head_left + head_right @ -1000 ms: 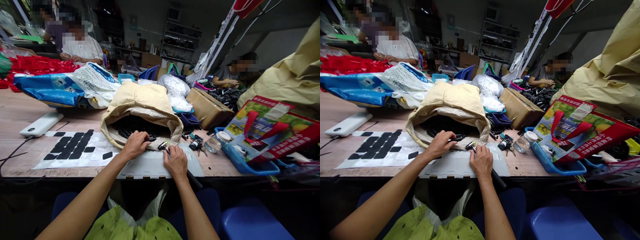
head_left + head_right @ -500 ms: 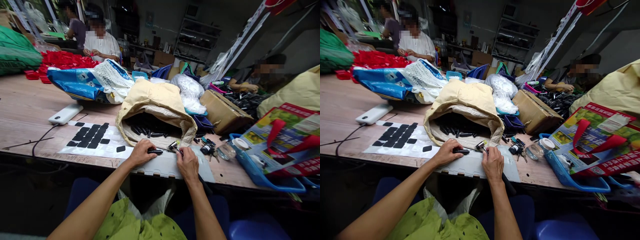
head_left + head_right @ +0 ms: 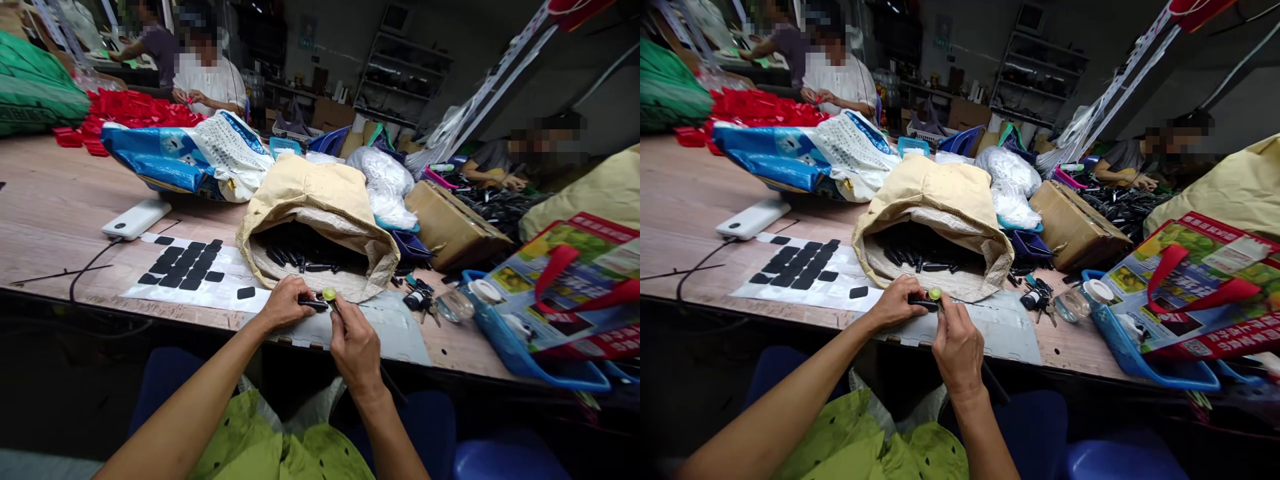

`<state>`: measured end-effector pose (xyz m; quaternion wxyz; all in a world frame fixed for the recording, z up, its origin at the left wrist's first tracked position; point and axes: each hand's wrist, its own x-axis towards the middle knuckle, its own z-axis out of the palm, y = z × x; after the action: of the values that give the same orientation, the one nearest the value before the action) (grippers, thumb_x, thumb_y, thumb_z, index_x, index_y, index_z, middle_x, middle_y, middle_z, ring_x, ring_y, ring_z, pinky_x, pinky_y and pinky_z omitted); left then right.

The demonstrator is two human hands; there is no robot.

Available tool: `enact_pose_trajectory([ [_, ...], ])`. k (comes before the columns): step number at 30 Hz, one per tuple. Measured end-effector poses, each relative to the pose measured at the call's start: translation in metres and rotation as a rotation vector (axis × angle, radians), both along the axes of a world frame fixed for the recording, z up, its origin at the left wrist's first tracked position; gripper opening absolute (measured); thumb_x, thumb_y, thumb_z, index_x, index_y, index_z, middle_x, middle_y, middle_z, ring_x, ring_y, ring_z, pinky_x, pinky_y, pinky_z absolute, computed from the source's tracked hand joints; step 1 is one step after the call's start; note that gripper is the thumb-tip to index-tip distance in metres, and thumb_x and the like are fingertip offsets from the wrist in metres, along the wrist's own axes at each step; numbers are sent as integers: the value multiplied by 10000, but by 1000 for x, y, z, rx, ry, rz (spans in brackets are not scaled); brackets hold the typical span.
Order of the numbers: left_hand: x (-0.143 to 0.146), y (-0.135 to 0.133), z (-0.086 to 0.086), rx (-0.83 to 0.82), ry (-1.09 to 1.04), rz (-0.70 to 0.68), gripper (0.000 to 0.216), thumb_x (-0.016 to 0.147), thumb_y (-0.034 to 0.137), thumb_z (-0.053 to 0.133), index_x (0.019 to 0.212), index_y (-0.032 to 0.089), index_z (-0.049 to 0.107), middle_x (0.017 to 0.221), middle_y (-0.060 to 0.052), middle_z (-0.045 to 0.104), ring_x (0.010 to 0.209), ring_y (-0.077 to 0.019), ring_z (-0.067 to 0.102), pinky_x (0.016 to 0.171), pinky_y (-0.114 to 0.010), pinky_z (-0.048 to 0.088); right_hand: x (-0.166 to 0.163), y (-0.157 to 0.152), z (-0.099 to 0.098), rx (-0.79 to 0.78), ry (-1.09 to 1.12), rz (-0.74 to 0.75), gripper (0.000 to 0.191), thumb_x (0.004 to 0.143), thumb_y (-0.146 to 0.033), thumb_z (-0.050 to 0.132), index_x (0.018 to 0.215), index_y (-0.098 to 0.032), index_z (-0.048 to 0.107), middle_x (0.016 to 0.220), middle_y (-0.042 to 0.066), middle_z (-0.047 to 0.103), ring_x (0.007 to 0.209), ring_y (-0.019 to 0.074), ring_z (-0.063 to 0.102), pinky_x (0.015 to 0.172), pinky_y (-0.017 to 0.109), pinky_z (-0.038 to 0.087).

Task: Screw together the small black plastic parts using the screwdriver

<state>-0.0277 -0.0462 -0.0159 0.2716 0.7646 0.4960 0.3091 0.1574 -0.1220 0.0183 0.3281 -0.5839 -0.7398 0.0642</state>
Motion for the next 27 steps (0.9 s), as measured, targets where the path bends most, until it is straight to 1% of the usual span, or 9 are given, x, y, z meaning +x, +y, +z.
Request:
enact_pose_trajectory([
  [3, 0, 0, 1, 1, 25, 6, 140, 711, 274, 823, 804, 215, 736, 841, -18, 660, 918, -226, 544, 835, -350, 410, -7, 0, -1, -46, -81, 2, 426, 1002, -206, 419, 1377, -258, 615, 1105, 79, 719, 971, 210, 693, 835, 279, 527],
  [5, 0, 0, 0, 0, 24, 10, 136, 711, 276, 820, 806, 219, 740, 840, -18, 658, 919, -226, 545, 838, -351, 414, -9, 1, -1, -76, -117, -4, 433, 992, -191, 431, 1373, -274, 621, 1086, 64, 725, 936, 202, 696, 797, 267, 526],
  [10, 1, 0, -2, -7, -16, 9, 146, 698, 259, 821, 828, 222, 765, 854, -22, 683, 947, -231, 552, 863, -355, 428, 0, 3, 1, 11, -58, -93, 418, 998, -218, 433, 1373, -235, 618, 1208, 86, 707, 1039, 210, 683, 857, 277, 528],
  [15, 0, -1, -1, -10, -10, 8, 169, 691, 231, 800, 859, 226, 786, 856, -25, 690, 947, -236, 558, 868, -363, 432, 7, 3, -2, -71, -78, -59, 441, 969, -196, 460, 1371, -271, 623, 1145, 66, 723, 994, 208, 682, 833, 285, 525],
  [17, -1, -1, -1, -13, -9, 4, 180, 694, 214, 783, 873, 230, 793, 870, -28, 697, 951, -239, 559, 874, -369, 433, 11, 6, -2, -56, -75, -92, 432, 965, -201, 462, 1356, -271, 633, 1141, 64, 717, 978, 205, 674, 808, 283, 516],
  [20, -1, 0, -2, -15, -11, -8, 198, 700, 201, 767, 893, 234, 801, 885, -30, 707, 959, -244, 557, 885, -378, 434, 22, 18, -1, -4, -101, -198, 423, 956, -196, 467, 1334, -266, 644, 1123, 63, 698, 941, 199, 649, 756, 278, 479],
  [23, -2, 0, -3, -20, -19, -10, 197, 711, 206, 765, 902, 233, 807, 873, -32, 706, 955, -244, 556, 881, -376, 435, 37, 34, -7, 24, -192, -293, 431, 926, -154, 489, 1301, -276, 664, 1082, 53, 676, 875, 188, 608, 707, 281, 417],
  [27, -3, 1, -3, -30, -26, -24, 194, 736, 235, 771, 925, 239, 813, 860, -29, 704, 947, -240, 552, 882, -374, 427, 50, 47, -24, 41, -325, -295, 433, 890, -82, 487, 1222, -252, 706, 1017, 62, 661, 881, 201, 556, 738, 302, 378],
])
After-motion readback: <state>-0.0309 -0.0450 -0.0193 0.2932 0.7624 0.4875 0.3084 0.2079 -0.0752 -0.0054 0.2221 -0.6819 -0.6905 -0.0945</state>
